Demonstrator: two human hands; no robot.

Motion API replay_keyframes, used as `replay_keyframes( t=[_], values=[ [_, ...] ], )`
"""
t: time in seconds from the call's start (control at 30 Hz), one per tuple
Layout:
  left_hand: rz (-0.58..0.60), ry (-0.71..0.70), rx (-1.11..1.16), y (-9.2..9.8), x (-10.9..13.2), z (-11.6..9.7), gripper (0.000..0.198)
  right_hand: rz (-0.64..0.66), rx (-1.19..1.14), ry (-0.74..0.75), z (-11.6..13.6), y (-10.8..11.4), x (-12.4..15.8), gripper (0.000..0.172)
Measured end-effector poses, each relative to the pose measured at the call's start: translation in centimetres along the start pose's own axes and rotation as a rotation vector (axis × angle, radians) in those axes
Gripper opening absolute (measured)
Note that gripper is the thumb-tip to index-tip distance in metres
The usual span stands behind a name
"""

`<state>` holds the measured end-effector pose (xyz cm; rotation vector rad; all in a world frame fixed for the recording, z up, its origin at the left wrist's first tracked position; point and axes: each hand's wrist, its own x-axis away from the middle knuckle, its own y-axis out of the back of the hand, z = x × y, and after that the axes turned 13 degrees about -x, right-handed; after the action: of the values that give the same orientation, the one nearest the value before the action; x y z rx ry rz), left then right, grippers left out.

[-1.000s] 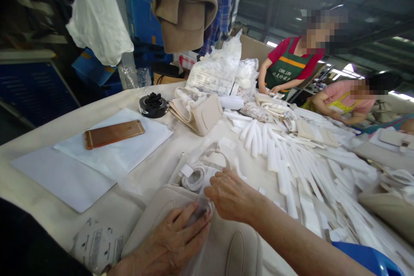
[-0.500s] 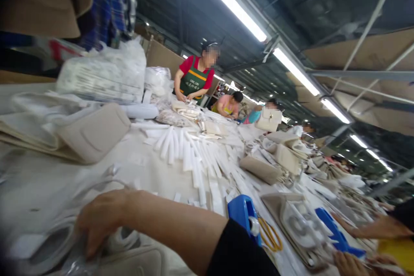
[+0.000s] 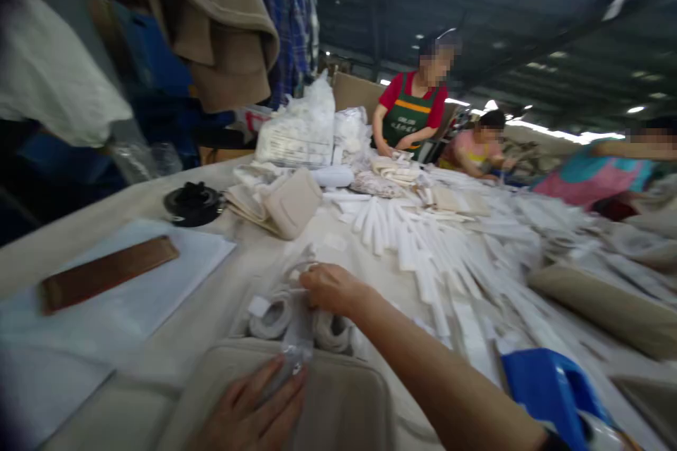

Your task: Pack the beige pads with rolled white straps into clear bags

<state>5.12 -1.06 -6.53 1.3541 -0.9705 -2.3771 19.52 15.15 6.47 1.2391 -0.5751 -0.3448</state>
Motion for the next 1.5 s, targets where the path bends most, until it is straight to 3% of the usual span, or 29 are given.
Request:
replay_keyframes(
  t=[0.07,0.13,0.2,0.3,0.47,0.6,0.7,0.77,0.83,0.93,1.03,1.13,1.27,1.5],
  values=[
    [0.009,0.007,-0.005,0.8,-0.9,0.6,0.025,-0.163,0.004,-0.016,1.0,-1.5,1.8,0.020],
    [0.036,0.015,0.007,1.0,-1.2,0.7,0.024,-0.262,-0.038,-0.012,2.6,-3.5,4.0,0.021],
    [0.050,0.025,0.035,1.2,-1.2,0.5,0.025,-0.394,-0.133,0.077,4.2,-5.8,6.3,0.019],
    [0.016,0.047,0.118,1.4,-0.9,0.2,0.028,-0.579,-0.054,0.207,5.6,-8.6,8.7,0.031],
    [-0.101,0.089,0.322,1.8,-0.5,-0.2,0.028,-0.544,0.109,0.274,6.5,-10.6,9.8,0.036],
    [0.005,0.147,0.466,2.9,-0.5,0.0,0.022,-0.629,0.127,0.326,8.1,-12.1,10.0,0.029],
    [0.046,0.175,0.457,4.1,0.0,1.6,0.019,-0.772,-0.008,0.328,8.7,-13.1,11.8,0.027],
    [0.006,0.247,0.327,4.5,1.0,3.6,0.023,-0.853,-0.077,0.248,8.3,-13.5,14.1,0.024],
    [0.011,0.390,0.223,4.5,2.2,5.8,0.028,-0.941,-0.089,0.044,7.1,-14.0,16.8,0.028],
    [0.221,0.671,0.317,4.1,3.7,8.3,0.036,-1.091,-0.076,-0.317,4.5,-15.3,19.4,0.032],
    [0.465,0.730,0.527,4.0,4.3,9.2,0.037,-0.990,-0.088,-0.365,2.5,-16.7,19.6,0.033],
    [0.532,0.678,0.609,4.0,4.3,8.9,0.036,-0.843,-0.091,-0.300,2.0,-17.3,18.6,0.041],
    [0.514,0.547,0.549,4.0,4.0,8.6,0.039,-0.821,-0.037,-0.249,2.1,-17.3,17.8,0.047],
    [0.310,0.250,0.282,4.4,3.6,8.1,0.038,-0.810,-0.007,-0.177,2.0,-17.2,17.7,0.055]
  ],
)
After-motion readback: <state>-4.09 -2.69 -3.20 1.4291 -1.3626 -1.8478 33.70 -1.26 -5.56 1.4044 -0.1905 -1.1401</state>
